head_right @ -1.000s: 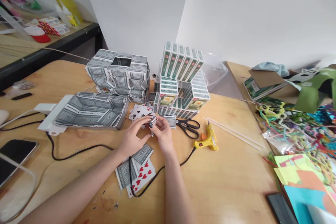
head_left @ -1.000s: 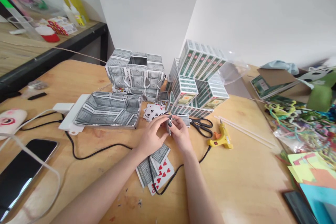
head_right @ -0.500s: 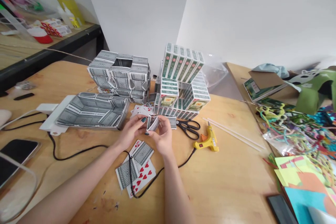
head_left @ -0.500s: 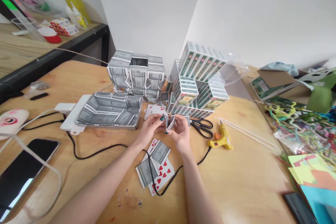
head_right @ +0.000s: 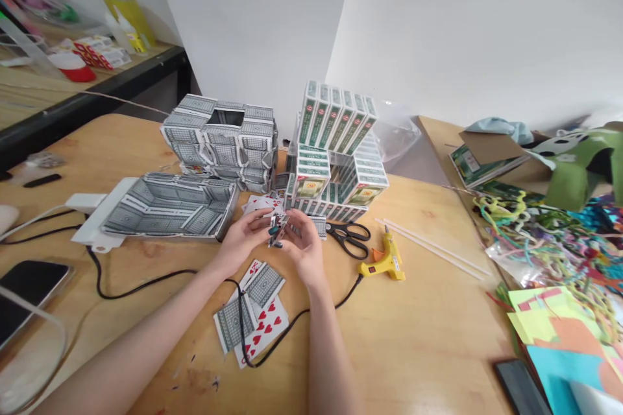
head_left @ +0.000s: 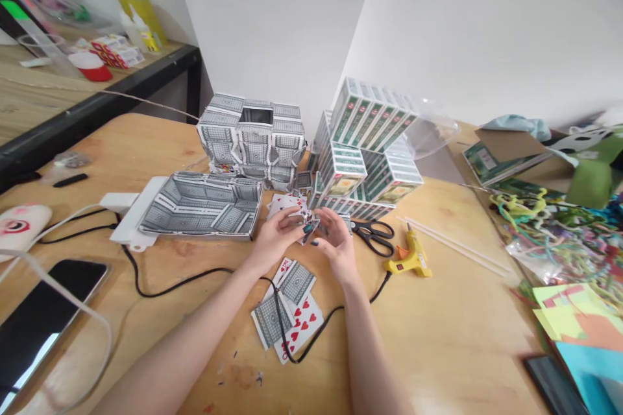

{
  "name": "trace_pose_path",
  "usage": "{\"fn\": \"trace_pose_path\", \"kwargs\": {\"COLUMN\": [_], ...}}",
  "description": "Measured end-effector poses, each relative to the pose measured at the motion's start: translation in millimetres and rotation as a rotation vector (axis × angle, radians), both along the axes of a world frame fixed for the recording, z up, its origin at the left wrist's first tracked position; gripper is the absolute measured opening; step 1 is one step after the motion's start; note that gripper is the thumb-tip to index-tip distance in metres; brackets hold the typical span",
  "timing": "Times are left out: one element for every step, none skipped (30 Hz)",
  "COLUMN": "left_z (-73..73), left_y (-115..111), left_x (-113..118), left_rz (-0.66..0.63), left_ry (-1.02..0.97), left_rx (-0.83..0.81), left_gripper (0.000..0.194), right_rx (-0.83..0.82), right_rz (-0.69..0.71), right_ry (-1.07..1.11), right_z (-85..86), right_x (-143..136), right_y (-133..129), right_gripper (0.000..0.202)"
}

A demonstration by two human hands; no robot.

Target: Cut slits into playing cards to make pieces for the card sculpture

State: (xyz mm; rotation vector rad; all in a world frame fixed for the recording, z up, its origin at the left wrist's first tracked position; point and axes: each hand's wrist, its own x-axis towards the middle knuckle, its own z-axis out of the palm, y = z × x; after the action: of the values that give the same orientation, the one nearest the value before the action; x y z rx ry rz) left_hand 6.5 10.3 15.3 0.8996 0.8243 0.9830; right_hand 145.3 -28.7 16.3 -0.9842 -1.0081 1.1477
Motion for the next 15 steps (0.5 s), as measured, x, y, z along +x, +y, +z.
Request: {"fn": "trace_pose_path", "kwargs": {"left_z": [-0.6, -1.5, -2.6, -3.8, -5.1, -6.3, -7.3, -8.0, -8.4, -8.3, -7.8, -7.0, -5.8, -4.5, -3.1], "left_y": [-1, -3, -4, -6, -8, -9, -10, -11, -11, -11, -11, -11, -11, -11, -11], "left_x": [1, 2, 3, 3, 4, 4, 5, 5, 5, 6, 6, 6, 6, 6, 6], "left_rz": [0.017, 0.021, 0.015, 0.003, -0.009, -0.020, -0.028, -0.033, -0.036, -0.035, -0.034, -0.032, -0.032, -0.037, -0.046], "left_ry": [0.025, 0.048, 0.069, 0.089, 0.107, 0.123, 0.138, 0.154, 0.172, 0.194, 0.217, 0.240, 0.260, 0.274, 0.284], "left_rx": [0.049, 0.102, 0.156, 0.207, 0.250, 0.284, 0.310, 0.333, 0.356, 0.379, 0.403, 0.426, 0.446, 0.463, 0.478], "left_gripper": [0.052, 0.054, 0.055, 0.056, 0.056, 0.056, 0.055, 0.055, 0.055, 0.054, 0.054, 0.054, 0.053, 0.051, 0.050], "right_rx": [-0.010, -0.020, -0.029, -0.037, -0.043, -0.045, -0.044, -0.040, -0.036, -0.029, -0.022, -0.015, -0.008, -0.001, 0.005], "right_rz": [-0.005, -0.014, -0.023, -0.028, -0.029, -0.028, -0.027, -0.026, -0.026, -0.027, -0.028, -0.030, -0.031, -0.031, -0.029], "right_ry": [0.016, 0.032, 0.047, 0.064, 0.083, 0.104, 0.126, 0.146, 0.164, 0.179, 0.190, 0.196, 0.199, 0.198, 0.195], "right_z": [1.0, 1.6, 1.6, 1.2, 0.5, -0.4, -1.3, -2.2, -2.9, -3.3, -3.6, -3.8, -3.8, -3.7, -3.5], "right_x": [1, 2, 3, 3, 4, 4, 4, 5, 4, 4, 3, 3, 2, 1, 0], "right_y": [0, -1, -1, -1, -1, -1, -1, -1, -1, -1, -1, -1, -1, -1, -1], "right_gripper": [0.055, 0.054, 0.054, 0.054, 0.054, 0.054, 0.055, 0.054, 0.054, 0.053, 0.052, 0.050, 0.047, 0.044, 0.042]}}
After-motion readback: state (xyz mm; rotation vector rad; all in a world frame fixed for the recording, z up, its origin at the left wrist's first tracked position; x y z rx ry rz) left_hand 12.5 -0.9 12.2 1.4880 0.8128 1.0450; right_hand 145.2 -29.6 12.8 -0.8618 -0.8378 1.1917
